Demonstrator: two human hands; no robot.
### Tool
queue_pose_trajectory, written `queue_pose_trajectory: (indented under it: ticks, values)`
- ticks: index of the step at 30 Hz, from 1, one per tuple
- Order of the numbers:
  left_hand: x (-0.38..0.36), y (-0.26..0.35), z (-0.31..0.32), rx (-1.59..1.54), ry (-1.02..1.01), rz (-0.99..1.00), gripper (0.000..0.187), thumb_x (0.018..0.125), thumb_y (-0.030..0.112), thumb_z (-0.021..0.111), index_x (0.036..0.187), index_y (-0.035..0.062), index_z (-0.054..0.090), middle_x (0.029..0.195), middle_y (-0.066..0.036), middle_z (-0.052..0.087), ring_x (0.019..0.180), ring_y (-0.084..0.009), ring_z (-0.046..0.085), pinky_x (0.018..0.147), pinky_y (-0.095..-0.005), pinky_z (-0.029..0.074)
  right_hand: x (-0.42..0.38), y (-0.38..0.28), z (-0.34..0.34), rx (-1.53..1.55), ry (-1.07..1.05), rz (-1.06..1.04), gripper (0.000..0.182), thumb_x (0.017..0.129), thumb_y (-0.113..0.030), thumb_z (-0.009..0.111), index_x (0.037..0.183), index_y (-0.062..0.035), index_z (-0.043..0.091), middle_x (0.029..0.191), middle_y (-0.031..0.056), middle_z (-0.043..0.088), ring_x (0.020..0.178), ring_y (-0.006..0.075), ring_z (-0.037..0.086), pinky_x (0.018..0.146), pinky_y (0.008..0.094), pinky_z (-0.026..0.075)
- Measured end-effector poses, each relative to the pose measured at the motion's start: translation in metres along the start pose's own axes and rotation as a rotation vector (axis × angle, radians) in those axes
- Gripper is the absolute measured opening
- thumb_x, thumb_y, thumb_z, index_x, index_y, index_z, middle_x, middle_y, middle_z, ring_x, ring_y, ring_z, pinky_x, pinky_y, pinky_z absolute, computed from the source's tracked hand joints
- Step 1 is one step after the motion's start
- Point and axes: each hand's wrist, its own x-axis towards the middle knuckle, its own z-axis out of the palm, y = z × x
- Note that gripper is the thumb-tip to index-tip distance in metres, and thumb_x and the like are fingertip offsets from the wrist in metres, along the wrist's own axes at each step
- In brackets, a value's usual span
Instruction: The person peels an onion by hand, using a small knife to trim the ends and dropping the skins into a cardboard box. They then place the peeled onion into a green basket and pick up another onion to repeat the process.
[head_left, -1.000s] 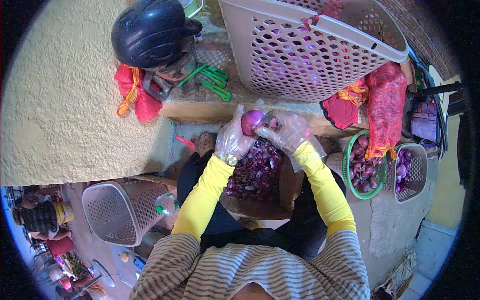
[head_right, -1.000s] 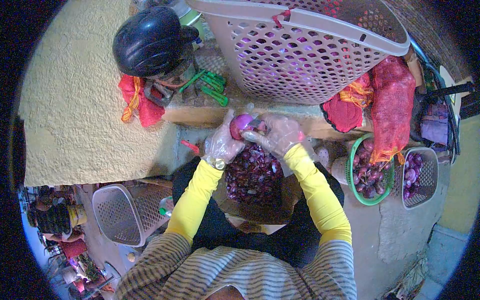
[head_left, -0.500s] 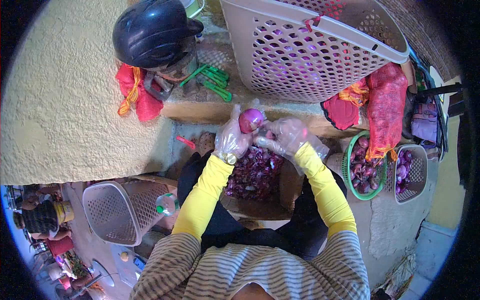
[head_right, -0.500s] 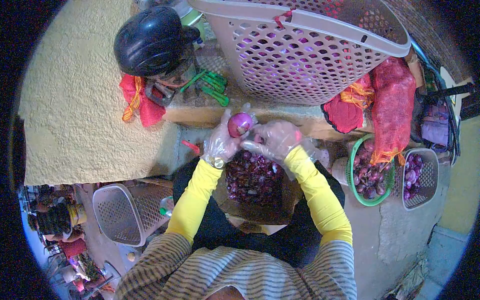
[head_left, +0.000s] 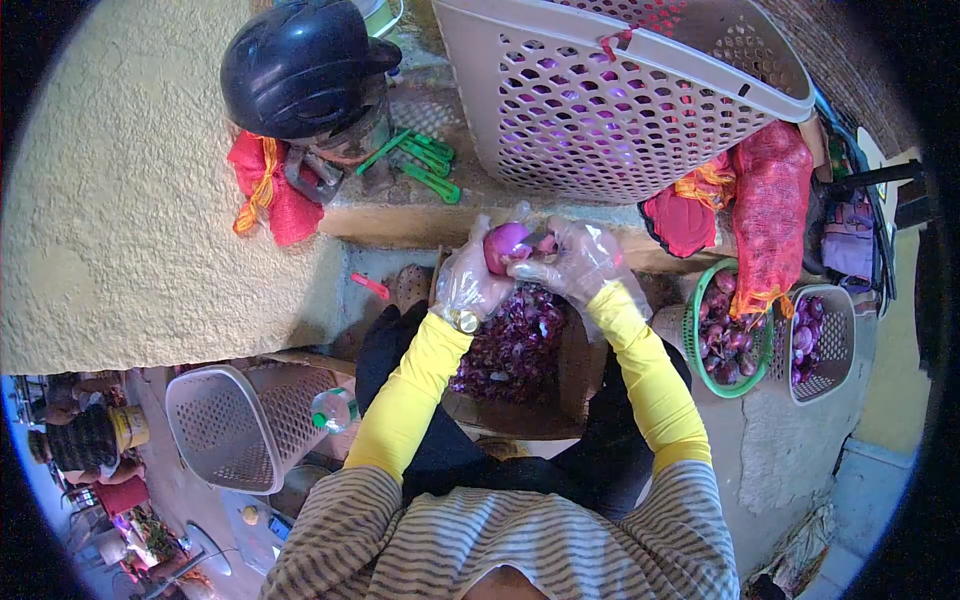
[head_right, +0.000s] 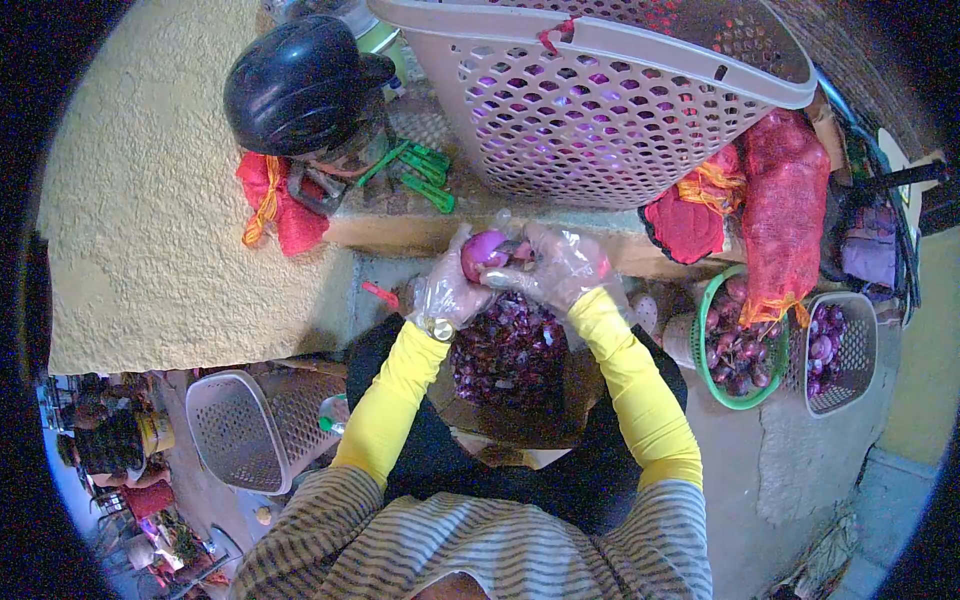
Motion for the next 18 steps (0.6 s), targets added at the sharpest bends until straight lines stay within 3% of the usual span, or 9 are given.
queue_pose_trajectory:
  ticks: [3,7,9,11,18]
  values:
    - [-0.002,-0.003,0.006,0.0,0.065,0.001,0.058,0.106,0.049,0.044,0.143,0.0055,0.049,0.134,-0.023,0.056,0.113,-0.0395,0.061,0.096,-0.0455,0.057,0.001,0.001,0.0,-0.065,-0.047,0.0,0.065,0.072,-0.073,0.075,0.085,-0.0101,0.068,0.077,0.0113,0.071,0.073,0.0308,0.07,0.068,0.0422,0.054]
    - [-0.013,-0.006,0.024,-0.12,0.003,-0.062,0.056,0.105,0.049,0.044,0.141,0.0061,0.051,0.128,-0.024,0.055,0.112,-0.0388,0.06,0.096,-0.0483,0.056,0.002,-0.002,0.0,-0.119,-0.071,-0.003,0.062,0.075,-0.071,0.074,0.086,-0.01,0.068,0.077,0.011,0.071,0.072,0.0309,0.07,0.067,0.0431,0.054]
    - [-0.012,-0.005,0.022,-0.147,-0.017,-0.083,0.056,0.105,0.05,0.043,0.14,0.0065,0.052,0.126,-0.024,0.055,0.112,-0.038,0.059,0.097,-0.0486,0.055,0.0,-0.005,0.002,-0.048,-0.046,-0.005,0.052,0.08,-0.054,0.077,0.09,-0.0039,0.069,0.077,0.0145,0.068,0.073,0.0334,0.068,0.068,0.0427,0.052]
    - [-0.012,-0.004,0.021,-0.175,0.087,-0.079,0.057,0.105,0.051,0.042,0.14,0.0064,0.052,0.126,-0.024,0.055,0.114,-0.0375,0.058,0.097,-0.0504,0.054,-0.001,-0.007,0.004,-0.04,-0.043,-0.026,0.05,0.083,-0.053,0.075,0.091,-0.0038,0.069,0.077,0.0147,0.068,0.072,0.0342,0.068,0.069,0.0437,0.052]
    - [-0.012,-0.001,0.019,-0.141,0.036,-0.056,0.058,0.106,0.053,0.04,0.14,0.0078,0.052,0.126,-0.023,0.056,0.109,-0.0388,0.057,0.099,-0.0527,0.053,0.0,-0.004,0.007,-0.107,-0.057,-0.136,0.044,0.091,-0.049,0.067,0.087,-0.0054,0.071,0.075,0.016,0.069,0.072,0.0375,0.067,0.069,0.0476,0.052]
